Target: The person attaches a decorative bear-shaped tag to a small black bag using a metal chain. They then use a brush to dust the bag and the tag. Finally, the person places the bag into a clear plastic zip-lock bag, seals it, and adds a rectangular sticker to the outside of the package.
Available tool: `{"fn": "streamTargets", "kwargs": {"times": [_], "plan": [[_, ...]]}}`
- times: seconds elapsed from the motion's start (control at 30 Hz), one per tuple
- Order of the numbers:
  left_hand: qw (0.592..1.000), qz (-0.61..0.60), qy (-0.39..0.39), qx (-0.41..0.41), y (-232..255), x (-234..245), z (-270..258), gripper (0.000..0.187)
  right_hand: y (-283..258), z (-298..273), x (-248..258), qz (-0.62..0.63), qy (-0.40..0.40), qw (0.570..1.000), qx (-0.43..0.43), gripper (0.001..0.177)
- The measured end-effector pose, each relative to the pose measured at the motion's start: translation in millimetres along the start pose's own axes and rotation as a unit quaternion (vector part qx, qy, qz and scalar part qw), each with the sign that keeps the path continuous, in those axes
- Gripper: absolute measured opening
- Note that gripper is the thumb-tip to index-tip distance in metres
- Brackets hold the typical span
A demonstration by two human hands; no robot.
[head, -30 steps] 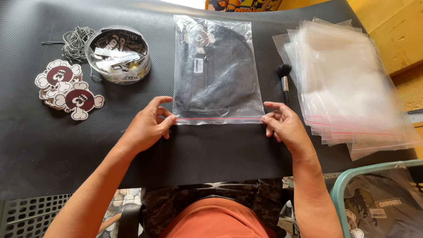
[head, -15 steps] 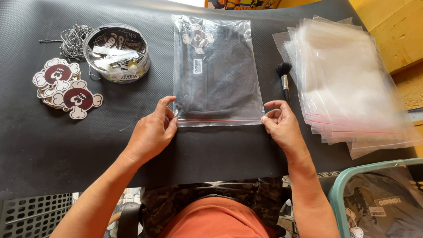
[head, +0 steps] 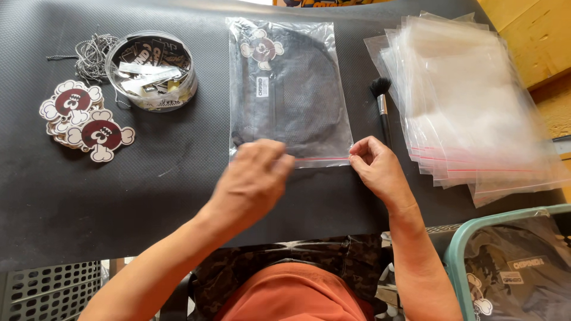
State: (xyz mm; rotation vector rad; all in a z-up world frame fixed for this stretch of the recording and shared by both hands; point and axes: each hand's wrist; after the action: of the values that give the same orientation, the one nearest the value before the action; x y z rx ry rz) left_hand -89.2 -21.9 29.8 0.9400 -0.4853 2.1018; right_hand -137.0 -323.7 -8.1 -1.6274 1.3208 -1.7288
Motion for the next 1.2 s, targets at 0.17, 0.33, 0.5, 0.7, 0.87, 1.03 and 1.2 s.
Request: {"fn": "streamTargets", "kwargs": {"times": [0.17, 0.33, 0.5, 0.7, 0.87, 1.03, 1.2], "plan": [[0.987, -0.063, 0.018, -0.149, 24.1, -67.4, 16.7, 0.021, -2.0, -2.0, 1.9, -0.009, -0.004, 1.000, 0.016, 0.015], [0.986, -0.031, 0.024, -0.160, 26.5, -77.0, 21.1, 0.004, -20.8, -10.7, 5.5, -0.057, -0.005, 0.998, 0.019, 0.016], [0.986, -0.033, 0.023, -0.163, 25.4, -75.4, 19.5, 0.004, -26.3, -24.8, -1.2, -0.112, 0.019, 0.990, 0.080, 0.014], [0.985, -0.043, 0.015, -0.167, 24.9, -76.8, 16.0, 0.007, -25.9, -49.9, -11.0, -0.223, 0.138, 0.936, 0.234, 0.014], [0.985, -0.045, 0.011, -0.168, 24.5, -76.7, 15.8, 0.007, -10.8, -52.2, -17.0, -0.302, 0.161, 0.858, 0.384, 0.021], [0.985, -0.046, 0.002, -0.167, 24.3, -73.7, 16.8, 0.007, -1.9, -50.7, -18.5, -0.314, 0.157, 0.855, 0.383, 0.027], [0.985, -0.039, -0.008, -0.166, 23.8, -73.0, 16.7, 0.009, 1.0, -51.3, -18.5, -0.333, 0.152, 0.851, 0.376, 0.032]]}}
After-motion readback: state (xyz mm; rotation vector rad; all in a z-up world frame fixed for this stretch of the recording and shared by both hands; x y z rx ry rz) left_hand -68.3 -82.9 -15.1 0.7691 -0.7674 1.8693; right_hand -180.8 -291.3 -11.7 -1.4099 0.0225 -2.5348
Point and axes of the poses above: each hand's wrist, its own z-axis towards the middle knuckle, its own x-axis out of the back of the hand, y = z × x, and after that the axes turned 5 degrees about z, right-handed
